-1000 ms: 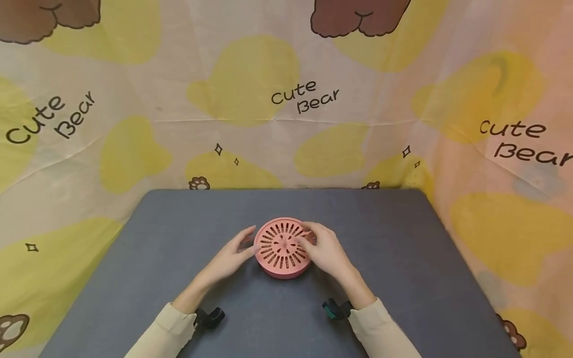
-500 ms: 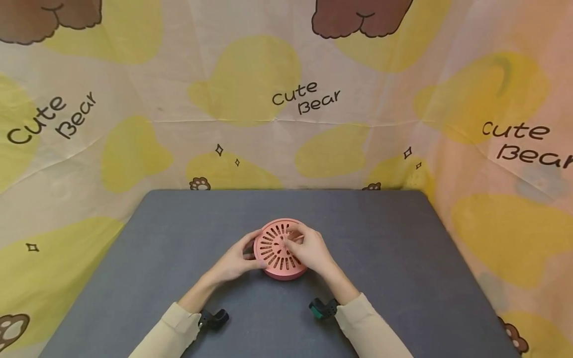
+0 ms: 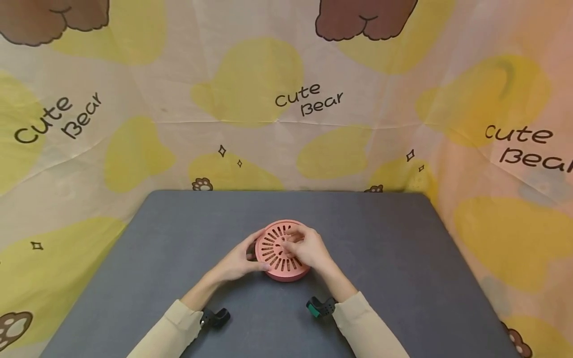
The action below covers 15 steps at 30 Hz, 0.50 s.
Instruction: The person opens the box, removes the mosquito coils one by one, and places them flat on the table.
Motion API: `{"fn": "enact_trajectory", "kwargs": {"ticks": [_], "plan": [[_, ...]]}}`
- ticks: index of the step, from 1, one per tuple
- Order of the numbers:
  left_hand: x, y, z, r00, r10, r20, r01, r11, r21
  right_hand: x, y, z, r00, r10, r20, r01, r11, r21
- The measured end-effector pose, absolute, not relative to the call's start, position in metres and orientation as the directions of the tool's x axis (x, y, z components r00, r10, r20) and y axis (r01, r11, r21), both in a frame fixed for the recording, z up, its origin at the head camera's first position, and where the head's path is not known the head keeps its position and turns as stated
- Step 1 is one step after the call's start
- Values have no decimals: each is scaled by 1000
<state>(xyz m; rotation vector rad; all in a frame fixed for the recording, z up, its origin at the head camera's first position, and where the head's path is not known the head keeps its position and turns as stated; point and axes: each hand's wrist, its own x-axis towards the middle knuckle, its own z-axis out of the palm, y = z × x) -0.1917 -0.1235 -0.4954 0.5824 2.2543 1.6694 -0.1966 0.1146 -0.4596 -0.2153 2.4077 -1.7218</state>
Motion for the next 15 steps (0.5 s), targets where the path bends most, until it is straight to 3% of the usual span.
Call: {"fn": "enact_trajectory", "kwargs": {"ticks": [15], "plan": [[-192, -122, -497, -884, 468, 13, 149, 255, 955, -202, 116, -463, -945, -302, -123, 59, 212, -975]]}}
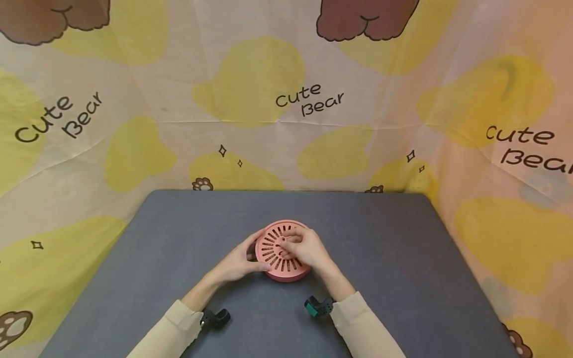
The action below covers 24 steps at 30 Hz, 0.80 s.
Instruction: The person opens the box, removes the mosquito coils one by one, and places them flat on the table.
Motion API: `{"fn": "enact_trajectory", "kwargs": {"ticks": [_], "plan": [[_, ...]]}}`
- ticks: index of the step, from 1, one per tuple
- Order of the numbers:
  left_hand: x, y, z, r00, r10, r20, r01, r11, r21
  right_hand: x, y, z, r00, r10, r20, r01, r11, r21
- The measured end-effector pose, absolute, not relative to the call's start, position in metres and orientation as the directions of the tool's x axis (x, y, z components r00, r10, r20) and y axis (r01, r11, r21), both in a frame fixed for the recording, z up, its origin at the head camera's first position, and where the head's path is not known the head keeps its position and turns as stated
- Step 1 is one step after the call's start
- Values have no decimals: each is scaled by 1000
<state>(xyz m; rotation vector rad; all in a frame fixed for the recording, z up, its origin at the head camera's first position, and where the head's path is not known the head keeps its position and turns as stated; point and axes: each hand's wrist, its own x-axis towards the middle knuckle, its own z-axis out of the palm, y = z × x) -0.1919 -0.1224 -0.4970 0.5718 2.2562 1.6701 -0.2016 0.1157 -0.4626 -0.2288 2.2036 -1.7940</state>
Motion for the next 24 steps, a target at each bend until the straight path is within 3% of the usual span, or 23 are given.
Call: {"fn": "enact_trajectory", "kwargs": {"ticks": [11, 24], "plan": [[-188, -120, -494, -889, 458, 4, 151, 283, 947, -200, 119, -460, -941, -301, -153, 104, 173, -979], [-188, -123, -495, -881, 466, 80, 236, 287, 928, -202, 133, -446, -945, -314, -93, 37, 179, -983]]}}
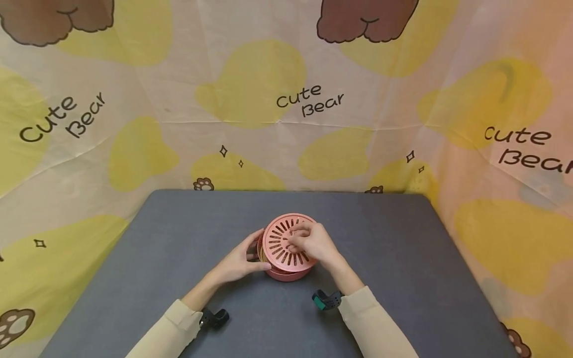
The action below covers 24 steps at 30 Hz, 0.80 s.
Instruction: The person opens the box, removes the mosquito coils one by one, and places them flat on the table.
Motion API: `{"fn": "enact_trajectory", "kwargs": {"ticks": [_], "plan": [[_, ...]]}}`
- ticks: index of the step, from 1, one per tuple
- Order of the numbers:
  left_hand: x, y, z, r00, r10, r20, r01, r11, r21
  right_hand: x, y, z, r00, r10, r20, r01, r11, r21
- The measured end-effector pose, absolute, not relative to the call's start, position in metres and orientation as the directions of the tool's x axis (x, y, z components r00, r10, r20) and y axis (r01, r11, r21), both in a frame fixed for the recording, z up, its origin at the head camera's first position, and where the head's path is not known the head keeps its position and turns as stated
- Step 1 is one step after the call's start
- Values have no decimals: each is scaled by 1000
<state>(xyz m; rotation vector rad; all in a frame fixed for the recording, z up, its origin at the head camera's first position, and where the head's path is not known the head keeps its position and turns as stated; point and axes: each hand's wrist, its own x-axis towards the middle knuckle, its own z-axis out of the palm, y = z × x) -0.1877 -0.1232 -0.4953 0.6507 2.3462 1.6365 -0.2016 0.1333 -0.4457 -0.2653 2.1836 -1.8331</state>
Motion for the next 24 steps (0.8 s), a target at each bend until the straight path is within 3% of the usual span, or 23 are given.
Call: {"fn": "enact_trajectory", "kwargs": {"ticks": [16, 24], "plan": [[-185, -125, -498, -908, 417, 34, 207, 378, 902, -205, 178, -434, -958, -258, -124, 59, 244, -968], [-187, -124, -498, -900, 433, 47, 214, 346, 914, -206, 199, -425, -962, -237, -133, 76, 234, -969]]}}
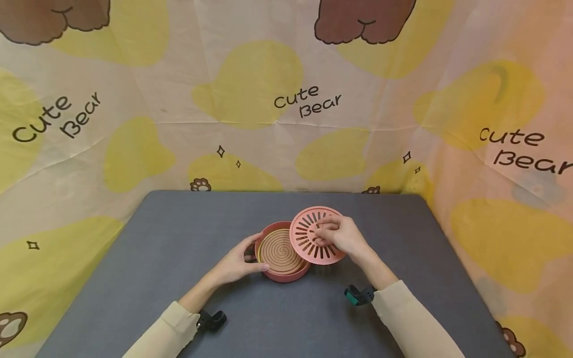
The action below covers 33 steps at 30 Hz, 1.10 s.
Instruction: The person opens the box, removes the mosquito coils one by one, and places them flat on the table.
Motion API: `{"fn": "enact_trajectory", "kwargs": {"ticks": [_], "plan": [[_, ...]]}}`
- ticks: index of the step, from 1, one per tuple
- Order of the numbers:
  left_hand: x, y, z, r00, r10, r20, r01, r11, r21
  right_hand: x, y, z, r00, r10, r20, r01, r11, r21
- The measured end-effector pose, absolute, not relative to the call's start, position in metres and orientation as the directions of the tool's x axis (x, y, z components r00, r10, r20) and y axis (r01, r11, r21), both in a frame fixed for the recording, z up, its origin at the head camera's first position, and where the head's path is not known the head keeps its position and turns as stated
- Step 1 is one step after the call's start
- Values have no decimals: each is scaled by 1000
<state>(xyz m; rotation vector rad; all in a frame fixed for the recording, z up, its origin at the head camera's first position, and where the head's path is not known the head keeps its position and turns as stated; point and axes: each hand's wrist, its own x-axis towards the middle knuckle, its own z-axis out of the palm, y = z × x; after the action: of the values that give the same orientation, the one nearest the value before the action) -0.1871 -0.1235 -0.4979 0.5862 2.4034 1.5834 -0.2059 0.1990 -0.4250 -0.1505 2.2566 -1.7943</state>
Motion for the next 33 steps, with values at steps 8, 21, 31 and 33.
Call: {"fn": "enact_trajectory", "kwargs": {"ticks": [8, 21, 31, 33], "plan": [[-189, -123, -499, -905, 424, 44, 202, 335, 920, -214, 219, -419, -972, -214, -101, 44, 256, -966], [-180, -120, -478, -901, 432, 24, 171, 304, 937, -240, 239, -424, -990, -104, -97, 64, 283, -957], [-172, -119, -462, -900, 436, 3, 154, 310, 938, -266, 250, -437, -997, -8, -72, 67, 255, -965], [-174, -120, -466, -900, 436, -7, 147, 317, 937, -272, 252, -442, -998, 7, -68, 68, 255, -965]]}}
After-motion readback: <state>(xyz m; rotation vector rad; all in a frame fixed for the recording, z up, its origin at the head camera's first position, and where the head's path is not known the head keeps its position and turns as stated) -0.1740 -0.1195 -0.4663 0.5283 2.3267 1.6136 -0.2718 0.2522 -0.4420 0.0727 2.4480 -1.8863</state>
